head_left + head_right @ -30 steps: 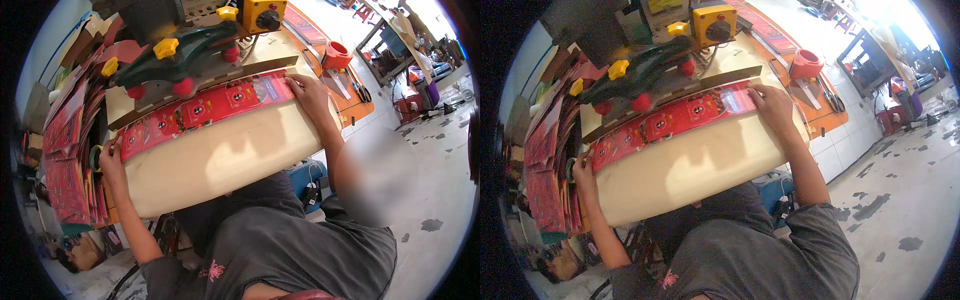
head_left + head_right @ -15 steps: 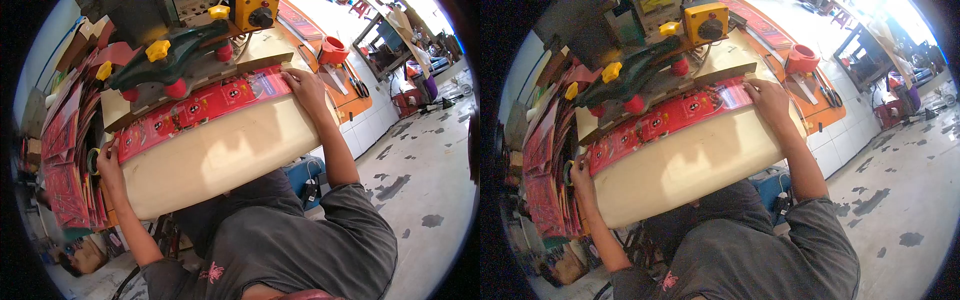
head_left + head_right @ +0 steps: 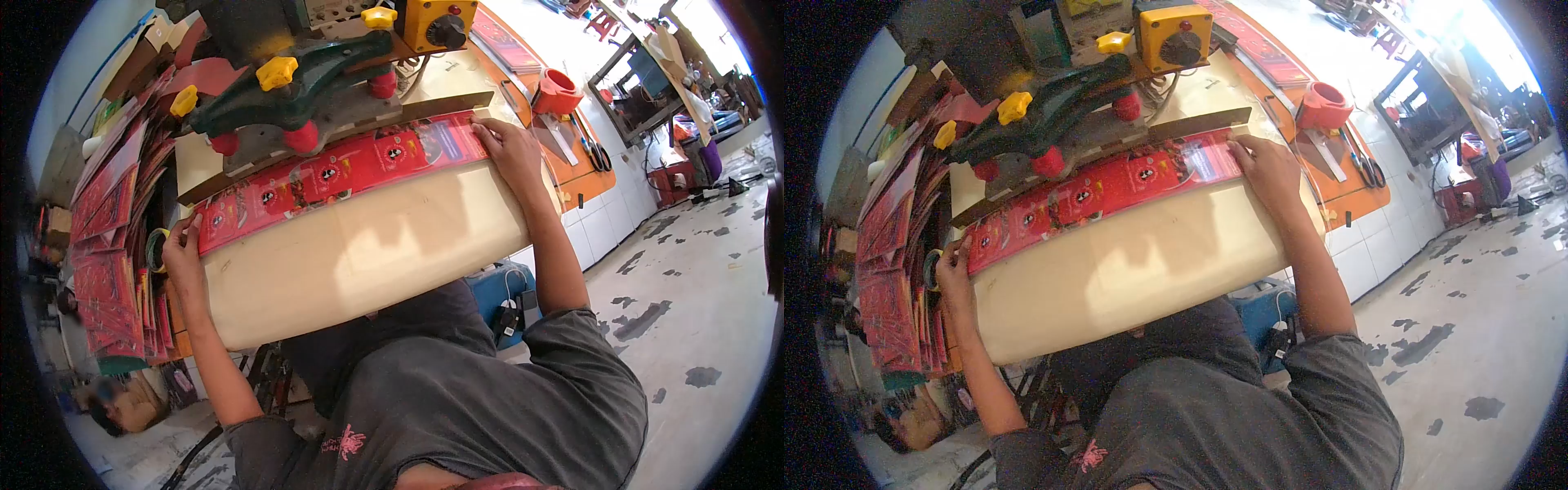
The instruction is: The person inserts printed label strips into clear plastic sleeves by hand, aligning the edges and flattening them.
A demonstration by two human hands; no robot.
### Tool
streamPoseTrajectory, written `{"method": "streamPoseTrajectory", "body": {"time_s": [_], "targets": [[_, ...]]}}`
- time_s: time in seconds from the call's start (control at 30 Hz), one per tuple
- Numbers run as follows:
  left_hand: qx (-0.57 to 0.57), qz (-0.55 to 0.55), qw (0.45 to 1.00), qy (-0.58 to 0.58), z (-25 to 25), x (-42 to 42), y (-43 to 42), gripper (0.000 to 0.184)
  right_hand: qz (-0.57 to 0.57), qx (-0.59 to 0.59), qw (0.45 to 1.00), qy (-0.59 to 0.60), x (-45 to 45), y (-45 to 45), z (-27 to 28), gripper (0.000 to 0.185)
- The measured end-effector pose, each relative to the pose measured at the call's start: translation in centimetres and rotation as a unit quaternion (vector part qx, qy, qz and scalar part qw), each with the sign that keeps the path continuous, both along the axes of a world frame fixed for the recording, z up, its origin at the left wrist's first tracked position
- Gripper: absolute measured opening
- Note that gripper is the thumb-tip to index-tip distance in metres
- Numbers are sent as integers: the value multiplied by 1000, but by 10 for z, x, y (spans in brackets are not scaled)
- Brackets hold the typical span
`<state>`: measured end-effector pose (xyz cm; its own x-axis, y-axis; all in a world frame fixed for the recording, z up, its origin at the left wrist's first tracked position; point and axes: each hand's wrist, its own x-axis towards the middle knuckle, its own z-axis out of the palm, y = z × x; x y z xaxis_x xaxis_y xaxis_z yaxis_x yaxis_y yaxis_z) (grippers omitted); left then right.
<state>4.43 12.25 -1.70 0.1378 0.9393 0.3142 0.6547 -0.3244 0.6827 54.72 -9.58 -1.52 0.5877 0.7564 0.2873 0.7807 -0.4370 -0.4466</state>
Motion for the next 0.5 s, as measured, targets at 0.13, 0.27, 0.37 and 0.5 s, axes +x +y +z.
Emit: {"method": "streamPoseTrajectory", "body": {"time_s": [0.13, 0.27, 0.37, 0.5], "targets": [[-9, 13, 1000, 25, 3, 1, -2, 38, 0, 2, 1000, 7, 0, 0, 1, 35], [-9, 10, 1000, 12, 1, -1, 0, 39, 11, 16, 1000, 5, 1, -1, -1, 35], [-1, -13, 1000, -11, -22, -4, 15, 42, 8, 43, 999, 25, 4, -8, -2, 35], [51, 3, 999, 15, -33, -26, 23, 46, 17, 38, 997, 59, -13, 0, 8, 38]]}}
